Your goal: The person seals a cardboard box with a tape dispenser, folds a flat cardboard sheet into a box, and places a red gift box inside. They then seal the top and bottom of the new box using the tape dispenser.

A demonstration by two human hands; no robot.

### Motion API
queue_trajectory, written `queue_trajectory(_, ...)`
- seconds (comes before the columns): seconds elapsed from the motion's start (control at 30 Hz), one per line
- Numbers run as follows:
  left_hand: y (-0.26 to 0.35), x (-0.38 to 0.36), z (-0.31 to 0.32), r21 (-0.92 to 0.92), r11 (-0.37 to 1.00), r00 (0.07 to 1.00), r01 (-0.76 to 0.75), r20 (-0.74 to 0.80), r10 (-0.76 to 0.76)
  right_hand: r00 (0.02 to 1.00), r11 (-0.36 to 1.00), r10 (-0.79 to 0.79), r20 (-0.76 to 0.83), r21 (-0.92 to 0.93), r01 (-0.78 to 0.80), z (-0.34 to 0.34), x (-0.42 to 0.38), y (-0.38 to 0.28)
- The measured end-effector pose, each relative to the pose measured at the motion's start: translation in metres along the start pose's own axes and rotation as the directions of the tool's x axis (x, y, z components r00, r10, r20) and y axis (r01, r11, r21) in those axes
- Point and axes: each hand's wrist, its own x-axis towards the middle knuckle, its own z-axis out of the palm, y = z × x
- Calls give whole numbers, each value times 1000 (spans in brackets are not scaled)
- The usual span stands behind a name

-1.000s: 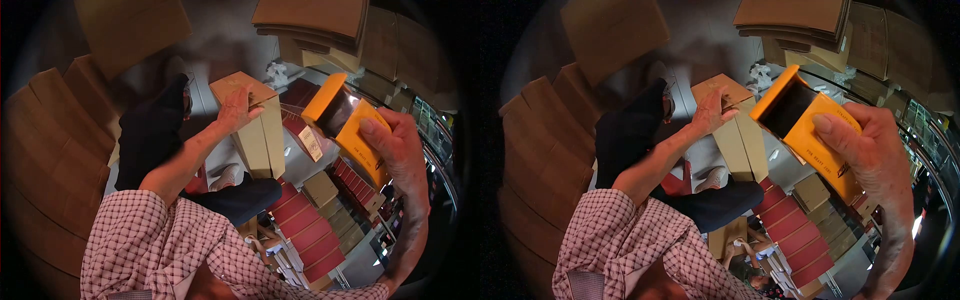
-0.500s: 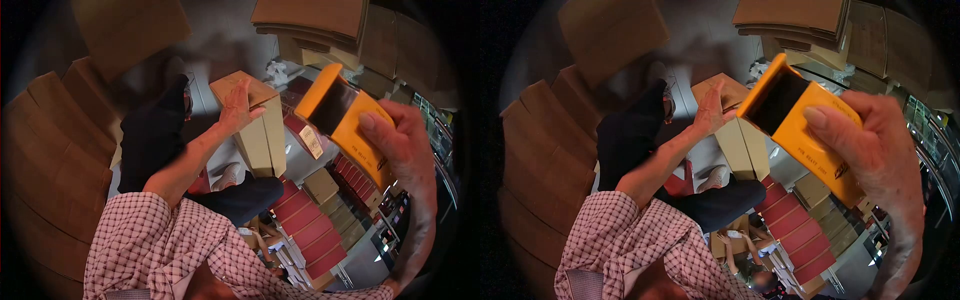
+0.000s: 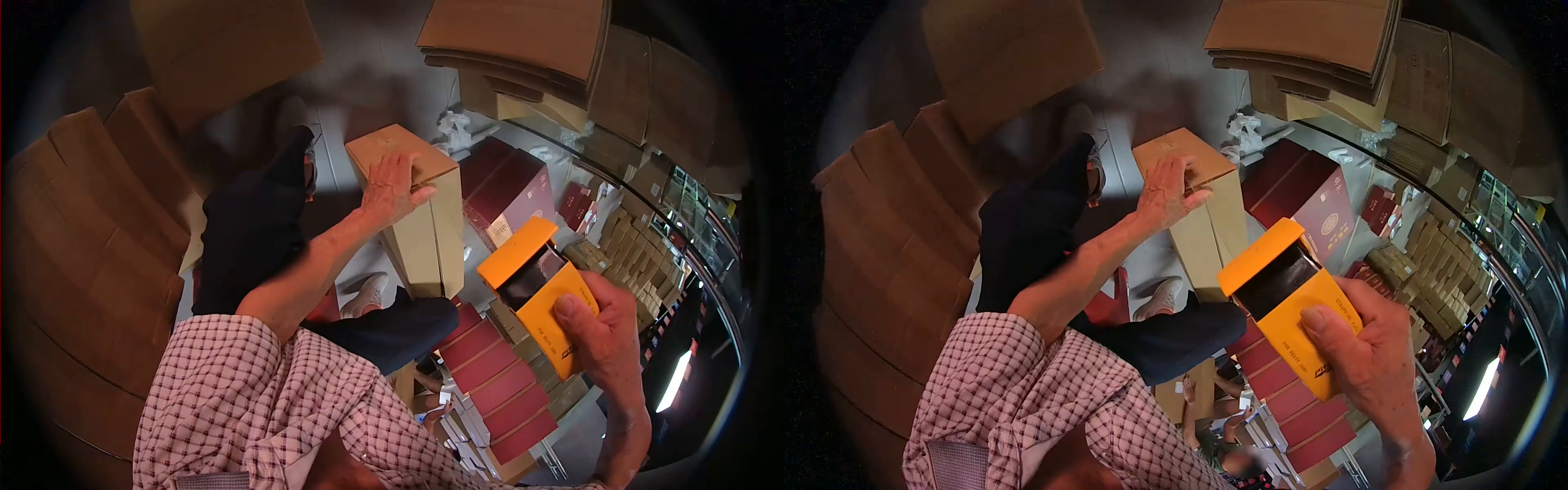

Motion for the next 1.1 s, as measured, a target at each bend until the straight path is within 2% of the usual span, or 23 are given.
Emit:
queue_trajectory(0.17,-2,4,1,127,991,995,-50,87,39,999,999,33,20,6,-33,3,-3,12)
queue_trajectory(0.27,-5,2,5,184,972,989,-148,42,143,1000,1000,18,9,25,-18,4,-7,23)
queue_trajectory(0.37,-6,2,5,160,979,988,-124,109,107,999,999,42,-14,29,-41,5,-9,35)
queue_trajectory(0.57,-4,3,3,104,988,987,-119,116,106,1000,997,7,-7,79,-6,0,-7,51)
queue_trajectory(0.67,-3,3,3,125,980,987,-152,66,144,1000,997,-11,-19,72,13,-5,-1,33)
queue_trajectory(0.77,-6,4,2,-73,996,991,-60,119,68,996,996,-86,-11,33,87,-13,9,7)
queue_trajectory(0.87,-11,4,8,-23,996,994,-87,72,88,994,994,-110,-6,6,110,-14,12,0)
queue_trajectory(0.97,-8,6,5,15,981,981,-192,-15,192,995,995,-97,-13,-17,96,-15,11,4)
queue_trajectory(1.1,-4,3,5,134,977,986,-168,30,165,995,996,-86,-41,-23,85,-13,7,26)
